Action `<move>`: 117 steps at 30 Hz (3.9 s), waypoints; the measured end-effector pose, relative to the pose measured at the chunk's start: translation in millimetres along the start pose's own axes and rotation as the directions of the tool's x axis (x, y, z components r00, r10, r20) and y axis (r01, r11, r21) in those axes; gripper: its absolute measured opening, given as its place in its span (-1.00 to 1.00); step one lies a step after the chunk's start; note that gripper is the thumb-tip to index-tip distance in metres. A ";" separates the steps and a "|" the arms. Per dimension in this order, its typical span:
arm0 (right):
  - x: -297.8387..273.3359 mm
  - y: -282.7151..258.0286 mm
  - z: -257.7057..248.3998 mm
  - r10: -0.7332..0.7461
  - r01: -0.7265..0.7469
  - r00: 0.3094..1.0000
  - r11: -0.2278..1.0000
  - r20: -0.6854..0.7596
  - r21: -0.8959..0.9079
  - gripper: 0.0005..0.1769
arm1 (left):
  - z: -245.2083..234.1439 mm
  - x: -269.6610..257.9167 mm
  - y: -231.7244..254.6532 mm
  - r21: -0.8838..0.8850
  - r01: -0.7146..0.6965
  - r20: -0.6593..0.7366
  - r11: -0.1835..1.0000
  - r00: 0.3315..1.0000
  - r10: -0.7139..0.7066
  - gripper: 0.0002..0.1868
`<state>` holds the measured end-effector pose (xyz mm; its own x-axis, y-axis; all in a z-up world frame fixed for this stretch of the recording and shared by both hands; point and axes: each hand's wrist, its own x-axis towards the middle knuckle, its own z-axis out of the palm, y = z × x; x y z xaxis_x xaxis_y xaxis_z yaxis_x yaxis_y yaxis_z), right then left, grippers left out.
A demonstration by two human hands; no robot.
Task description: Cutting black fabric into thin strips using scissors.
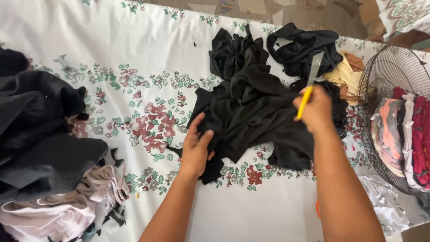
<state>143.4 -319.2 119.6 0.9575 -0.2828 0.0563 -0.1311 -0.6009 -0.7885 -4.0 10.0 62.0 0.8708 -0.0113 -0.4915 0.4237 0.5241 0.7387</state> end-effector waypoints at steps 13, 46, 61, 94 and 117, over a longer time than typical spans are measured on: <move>-65.6 73.5 21.2 -0.320 0.341 0.879 0.940 -0.353 -0.001 -0.42 | 4.8 -0.6 -13.0 -0.301 -0.518 0.023 0.800 0.835 0.550 -0.31; -187.1 26.3 33.9 -0.202 0.031 0.769 0.959 0.606 0.281 -0.33 | 6.1 -7.3 -10.3 -0.207 -0.034 0.445 0.978 0.886 0.125 -0.53; -208.4 1.9 39.0 0.019 -0.171 0.553 0.981 0.833 0.091 -0.54 | 4.0 -5.1 -25.3 -0.308 -0.020 0.426 0.951 0.891 0.157 -0.49; -234.4 -6.9 63.3 0.223 -0.297 0.728 0.955 0.648 0.006 -0.68 | -2.0 3.9 -37.8 0.077 -0.036 0.488 0.996 0.873 -0.006 -0.58; -225.3 -30.0 45.6 0.231 -0.395 0.666 0.916 0.709 0.073 -0.56 | -3.6 4.5 -48.2 0.457 -0.346 0.592 0.819 0.806 0.010 -0.75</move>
<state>-56.7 -203.4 102.7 0.7899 0.2025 -0.5789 -0.4799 -0.3837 -0.7890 -21.4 -12.2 22.5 0.8532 -0.5085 -0.1156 0.1597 0.0438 0.9862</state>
